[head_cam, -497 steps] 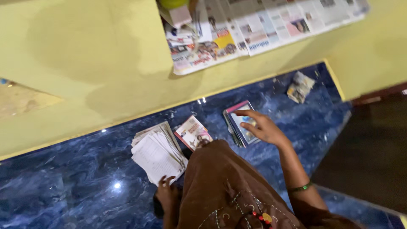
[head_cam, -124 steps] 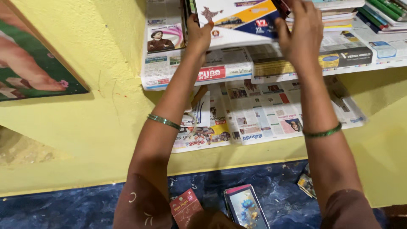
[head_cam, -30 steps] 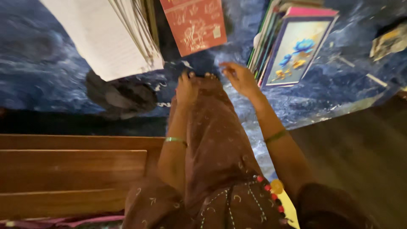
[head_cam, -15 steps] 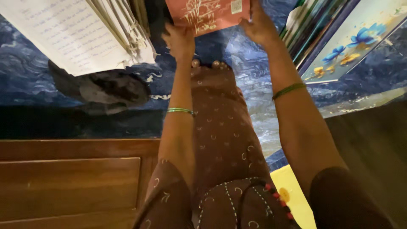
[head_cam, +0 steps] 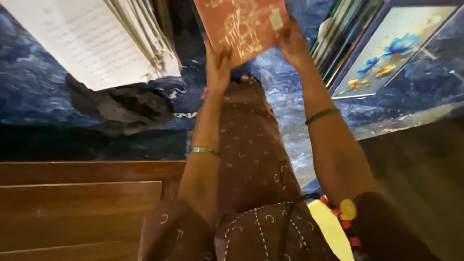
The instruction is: The person picks up various books and notebooks from the floor and places them onto a wall-mounted shelf. The person handles items one at a time, including textbooks and graph books, and stacks them neatly on the shelf.
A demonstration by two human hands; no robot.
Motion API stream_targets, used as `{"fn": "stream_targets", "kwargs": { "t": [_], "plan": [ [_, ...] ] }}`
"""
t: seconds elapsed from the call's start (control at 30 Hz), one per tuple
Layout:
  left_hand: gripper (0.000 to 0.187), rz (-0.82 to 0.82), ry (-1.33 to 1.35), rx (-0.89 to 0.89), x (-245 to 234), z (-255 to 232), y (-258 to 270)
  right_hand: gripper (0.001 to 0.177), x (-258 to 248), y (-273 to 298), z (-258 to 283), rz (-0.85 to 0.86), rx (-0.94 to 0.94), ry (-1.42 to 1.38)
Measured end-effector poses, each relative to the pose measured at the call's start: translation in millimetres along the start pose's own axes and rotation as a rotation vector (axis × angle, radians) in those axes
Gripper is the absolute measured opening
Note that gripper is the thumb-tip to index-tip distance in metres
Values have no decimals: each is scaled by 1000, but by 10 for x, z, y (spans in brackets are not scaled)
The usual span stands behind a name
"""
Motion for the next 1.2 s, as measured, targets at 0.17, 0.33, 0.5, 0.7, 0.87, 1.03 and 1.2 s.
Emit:
{"fn": "stream_targets", "kwargs": {
  "t": [0.17,0.33,0.5,0.7,0.87,1.03,1.2],
  "plan": [
    [42,144,197,86,-154,-710,432,63,-552,728,450,92,418,-546],
    [42,261,201,-19,-235,-1667,1176,48,-1084,1732,1175,151,71,-586],
    [43,291,2,143,-232,-2827,2033,49,-1592,3243,1993,-84,-104,-399],
    [49,390,90,167,-185,-4479,3081,53,-2111,4927,2819,-249,-183,-672],
    [53,474,-374,165,-180,-5761,3854,51,-2642,6037,3316,-322,-343,-841],
    [63,592,71,408,129,-6497,4502,52,-3309,6969,3726,-394,-542,-892],
    [66,750,105,622,442,-7164,4786,52,-3928,7598,3996,-537,-676,-918]
  ]
}}
Point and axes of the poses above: each hand's wrist, its own y-axis away from the middle knuckle, its own x-axis out of the palm, z = x × y, the point moved 1 cm from there along -y, towards the middle knuckle, and after that the axes turned 9 degrees about x, right-handed, at the moved point
